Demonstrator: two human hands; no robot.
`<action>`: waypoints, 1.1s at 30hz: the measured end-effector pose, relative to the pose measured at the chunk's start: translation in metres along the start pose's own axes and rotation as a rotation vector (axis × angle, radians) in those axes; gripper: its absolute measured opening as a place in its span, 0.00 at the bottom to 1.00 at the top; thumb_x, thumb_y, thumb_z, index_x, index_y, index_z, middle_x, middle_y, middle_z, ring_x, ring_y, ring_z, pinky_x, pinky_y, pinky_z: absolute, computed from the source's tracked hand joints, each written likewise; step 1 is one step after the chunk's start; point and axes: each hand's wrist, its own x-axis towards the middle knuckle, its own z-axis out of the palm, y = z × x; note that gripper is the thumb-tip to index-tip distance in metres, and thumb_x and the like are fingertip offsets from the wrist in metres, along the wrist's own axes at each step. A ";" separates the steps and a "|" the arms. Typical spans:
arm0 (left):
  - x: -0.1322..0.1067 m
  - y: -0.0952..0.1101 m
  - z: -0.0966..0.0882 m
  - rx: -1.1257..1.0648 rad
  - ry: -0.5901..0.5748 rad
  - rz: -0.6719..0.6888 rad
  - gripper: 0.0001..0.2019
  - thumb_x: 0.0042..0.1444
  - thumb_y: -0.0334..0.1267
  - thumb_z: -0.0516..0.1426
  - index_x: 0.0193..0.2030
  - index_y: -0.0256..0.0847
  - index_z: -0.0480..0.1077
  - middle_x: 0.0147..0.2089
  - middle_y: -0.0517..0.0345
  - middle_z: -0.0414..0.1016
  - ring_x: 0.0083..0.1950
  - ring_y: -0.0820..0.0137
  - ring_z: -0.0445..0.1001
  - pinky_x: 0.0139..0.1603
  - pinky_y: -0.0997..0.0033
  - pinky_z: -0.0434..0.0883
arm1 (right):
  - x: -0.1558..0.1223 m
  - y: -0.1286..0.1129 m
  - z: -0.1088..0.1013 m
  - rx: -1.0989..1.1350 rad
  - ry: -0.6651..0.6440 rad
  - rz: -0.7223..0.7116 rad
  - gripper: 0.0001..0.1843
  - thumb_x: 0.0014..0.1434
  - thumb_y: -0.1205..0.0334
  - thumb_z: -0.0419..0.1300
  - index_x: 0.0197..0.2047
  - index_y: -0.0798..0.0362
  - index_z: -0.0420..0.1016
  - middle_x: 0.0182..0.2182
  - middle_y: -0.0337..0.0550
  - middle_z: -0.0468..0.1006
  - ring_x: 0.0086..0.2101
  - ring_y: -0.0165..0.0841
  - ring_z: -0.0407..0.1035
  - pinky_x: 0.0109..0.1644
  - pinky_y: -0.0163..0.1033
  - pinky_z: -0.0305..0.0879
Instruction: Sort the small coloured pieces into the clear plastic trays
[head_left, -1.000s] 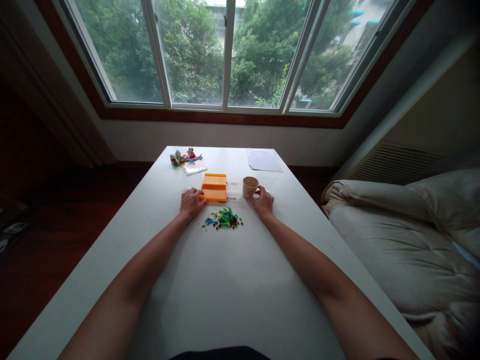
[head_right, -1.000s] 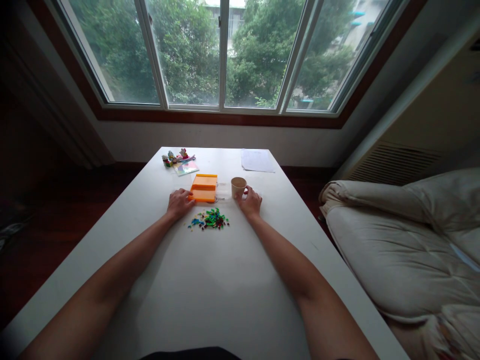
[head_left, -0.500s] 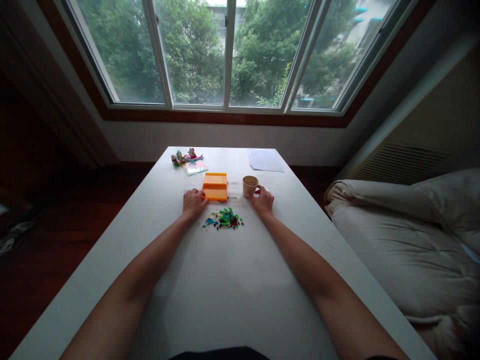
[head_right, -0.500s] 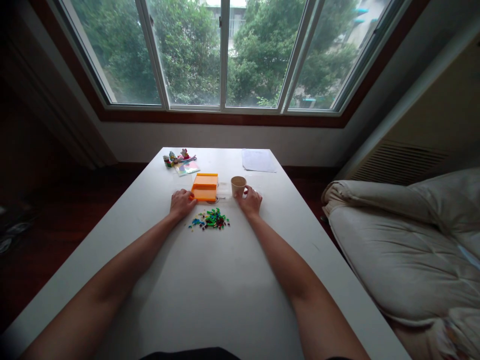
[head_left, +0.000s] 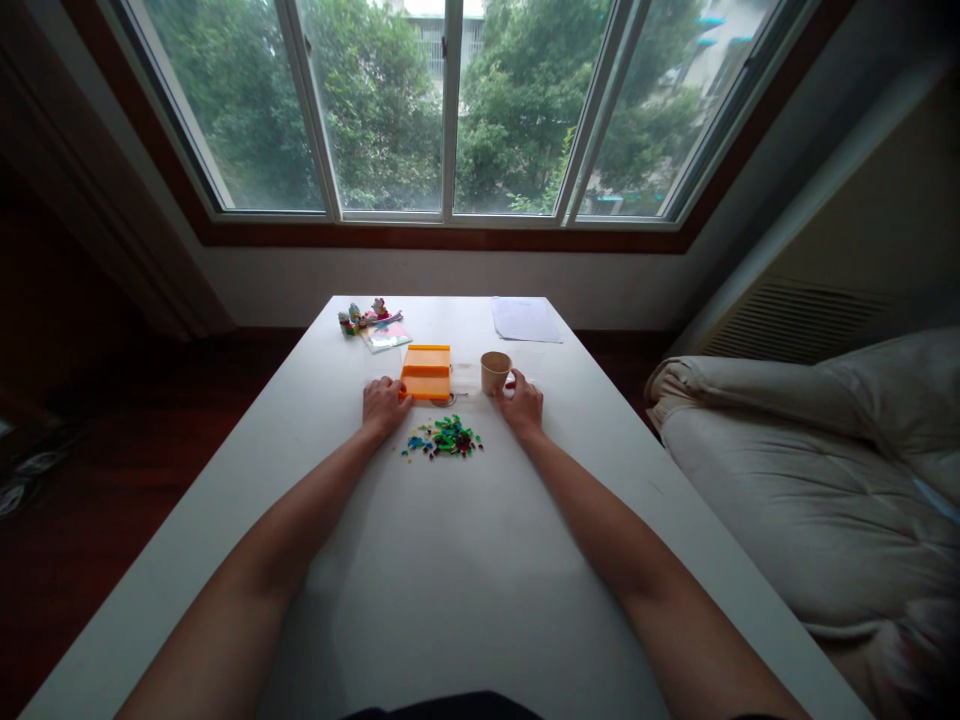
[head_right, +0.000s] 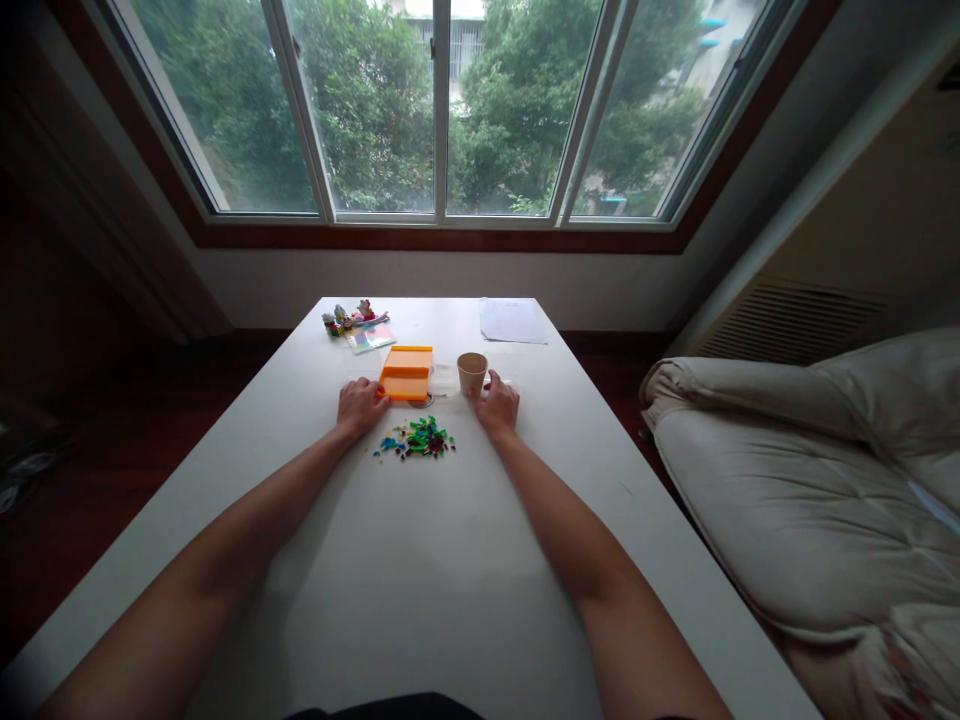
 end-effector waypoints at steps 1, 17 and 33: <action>0.000 0.000 0.000 0.006 -0.005 -0.002 0.12 0.59 0.48 0.56 0.43 0.45 0.75 0.46 0.48 0.72 0.52 0.55 0.68 0.58 0.53 0.60 | 0.000 0.000 0.000 0.003 0.000 0.002 0.30 0.61 0.48 0.57 0.62 0.55 0.64 0.39 0.46 0.79 0.42 0.42 0.70 0.53 0.47 0.58; -0.005 0.001 -0.007 0.014 0.008 0.002 0.12 0.61 0.47 0.55 0.41 0.44 0.75 0.45 0.47 0.73 0.50 0.55 0.68 0.58 0.52 0.60 | -0.002 -0.006 -0.008 0.027 -0.020 -0.006 0.24 0.62 0.51 0.56 0.58 0.54 0.68 0.39 0.47 0.79 0.41 0.41 0.70 0.51 0.46 0.58; -0.007 -0.004 -0.006 -0.013 0.000 0.058 0.10 0.62 0.43 0.54 0.41 0.44 0.76 0.44 0.48 0.73 0.50 0.57 0.69 0.59 0.52 0.60 | -0.002 -0.006 -0.010 0.022 -0.014 0.001 0.21 0.62 0.53 0.57 0.55 0.53 0.69 0.37 0.45 0.79 0.40 0.40 0.70 0.49 0.44 0.58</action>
